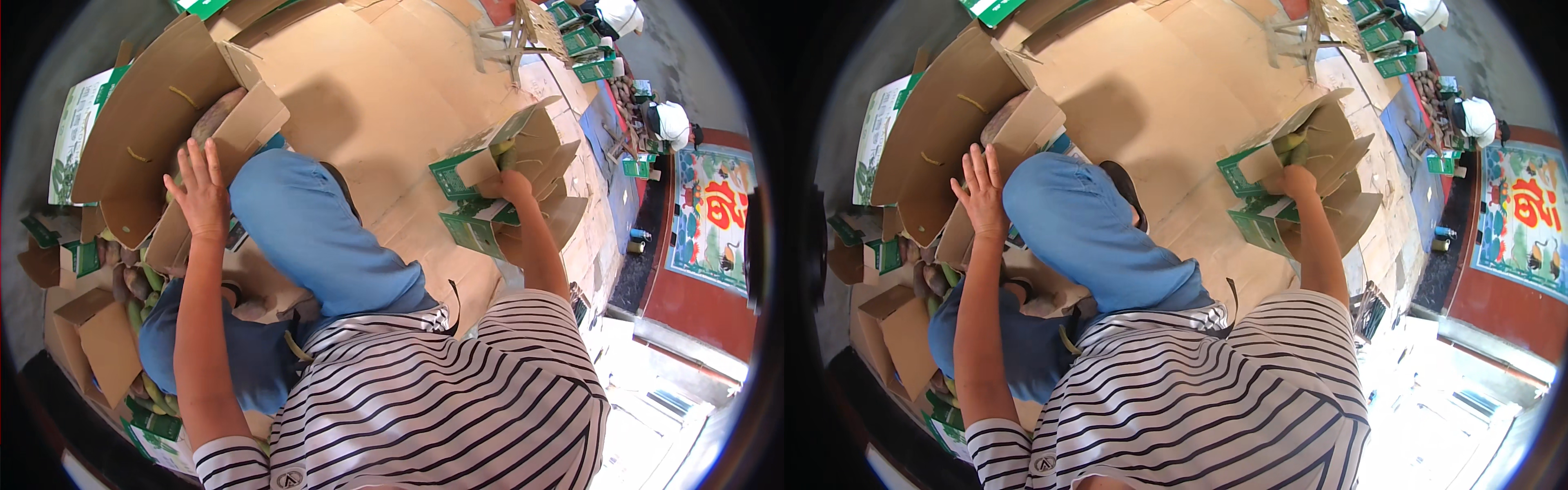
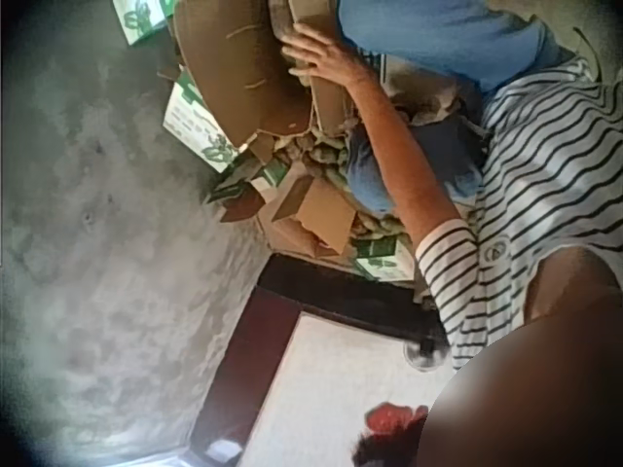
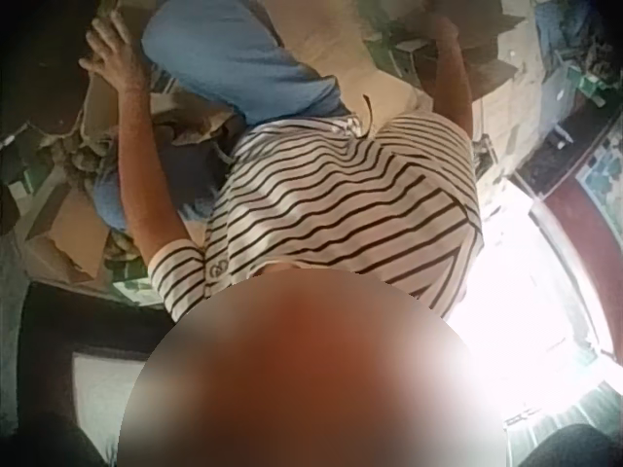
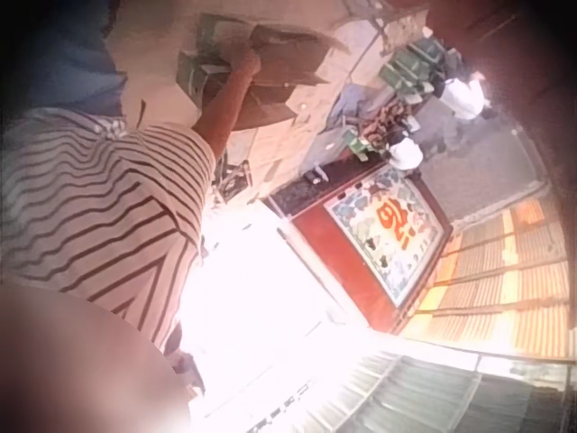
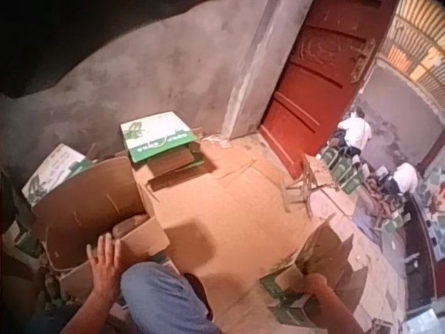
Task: Sorting produce items from the floor into cardboard boxes and weighing them.
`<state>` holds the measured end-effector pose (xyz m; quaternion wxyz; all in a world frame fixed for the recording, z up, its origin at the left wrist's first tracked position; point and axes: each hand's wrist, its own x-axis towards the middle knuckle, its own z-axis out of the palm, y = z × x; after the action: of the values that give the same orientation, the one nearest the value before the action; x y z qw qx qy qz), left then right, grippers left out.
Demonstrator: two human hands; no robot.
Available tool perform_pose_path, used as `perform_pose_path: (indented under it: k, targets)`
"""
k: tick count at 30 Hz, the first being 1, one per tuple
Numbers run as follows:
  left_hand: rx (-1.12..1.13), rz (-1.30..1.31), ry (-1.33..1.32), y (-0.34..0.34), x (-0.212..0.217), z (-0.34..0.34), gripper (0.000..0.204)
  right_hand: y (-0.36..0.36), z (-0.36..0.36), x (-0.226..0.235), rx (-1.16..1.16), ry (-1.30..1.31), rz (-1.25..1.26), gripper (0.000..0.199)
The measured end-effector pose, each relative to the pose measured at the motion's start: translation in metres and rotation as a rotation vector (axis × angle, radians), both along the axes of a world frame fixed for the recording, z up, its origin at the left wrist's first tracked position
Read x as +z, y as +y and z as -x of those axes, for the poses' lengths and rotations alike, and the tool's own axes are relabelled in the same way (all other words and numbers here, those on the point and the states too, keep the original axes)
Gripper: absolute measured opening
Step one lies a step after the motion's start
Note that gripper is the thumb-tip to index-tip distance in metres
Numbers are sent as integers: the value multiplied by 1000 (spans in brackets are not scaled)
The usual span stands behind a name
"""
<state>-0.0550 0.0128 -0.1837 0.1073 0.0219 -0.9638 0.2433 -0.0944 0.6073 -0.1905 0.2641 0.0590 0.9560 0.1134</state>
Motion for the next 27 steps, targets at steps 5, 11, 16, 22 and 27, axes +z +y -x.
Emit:
perform_pose_path:
  k: [5, 11, 16, 22, 27]
  targets:
    - [89, -141, -136, 20, 28, 9, 69, -7, 2, 0, 93, -58, -78, 30]
    - [84, -259, -52, 13, 72, -2, 41, -175, 79, 82, 452, 328, 290, 13]
    - [16, -298, 53, 1, 86, 7, 3, -311, 129, 130, 737, 483, 704, 17]
    - [43, -478, 84, 0, 91, 5, 6, -515, 171, 157, 1221, 632, 763, 38]
    - [20, -551, 81, 2, 94, 6, 6, -624, 195, 148, 1200, 259, 400, 34]
